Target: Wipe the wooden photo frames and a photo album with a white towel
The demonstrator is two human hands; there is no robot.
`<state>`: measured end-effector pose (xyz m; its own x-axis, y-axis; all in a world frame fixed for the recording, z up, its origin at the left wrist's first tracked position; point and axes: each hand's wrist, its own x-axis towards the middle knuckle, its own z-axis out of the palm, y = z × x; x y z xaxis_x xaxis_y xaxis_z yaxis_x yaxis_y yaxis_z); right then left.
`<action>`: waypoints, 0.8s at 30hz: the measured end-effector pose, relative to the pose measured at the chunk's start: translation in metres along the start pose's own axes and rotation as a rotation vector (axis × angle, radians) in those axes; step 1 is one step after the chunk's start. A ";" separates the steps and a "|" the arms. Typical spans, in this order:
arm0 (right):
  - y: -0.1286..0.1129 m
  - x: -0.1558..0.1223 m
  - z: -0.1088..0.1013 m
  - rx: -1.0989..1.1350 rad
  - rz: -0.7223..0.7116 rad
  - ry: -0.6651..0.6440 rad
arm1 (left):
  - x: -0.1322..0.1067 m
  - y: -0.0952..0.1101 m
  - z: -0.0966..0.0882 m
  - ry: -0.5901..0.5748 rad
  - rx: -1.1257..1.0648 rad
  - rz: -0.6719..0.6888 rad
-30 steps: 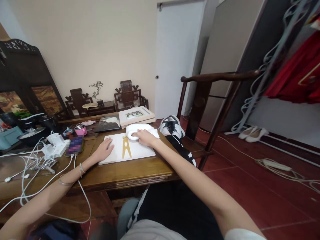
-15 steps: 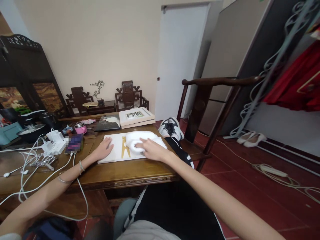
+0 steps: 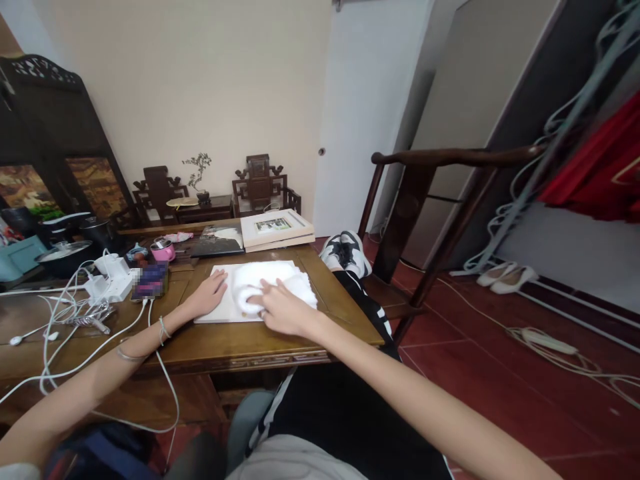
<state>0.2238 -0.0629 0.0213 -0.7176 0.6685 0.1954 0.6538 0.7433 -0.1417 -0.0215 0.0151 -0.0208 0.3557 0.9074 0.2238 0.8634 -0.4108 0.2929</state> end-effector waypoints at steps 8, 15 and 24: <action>-0.009 0.008 -0.004 -0.049 0.043 -0.033 | 0.000 0.006 0.003 0.018 -0.016 0.006; 0.049 0.084 -0.004 -0.154 0.154 -0.031 | 0.005 0.009 0.003 0.005 -0.040 -0.038; -0.029 0.006 -0.004 -0.132 -0.030 -0.019 | 0.006 0.008 0.008 0.080 -0.051 -0.029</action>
<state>0.2018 -0.0804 0.0301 -0.7408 0.6476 0.1786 0.6572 0.7537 -0.0069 -0.0092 0.0180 -0.0246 0.2995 0.9097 0.2875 0.8528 -0.3904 0.3469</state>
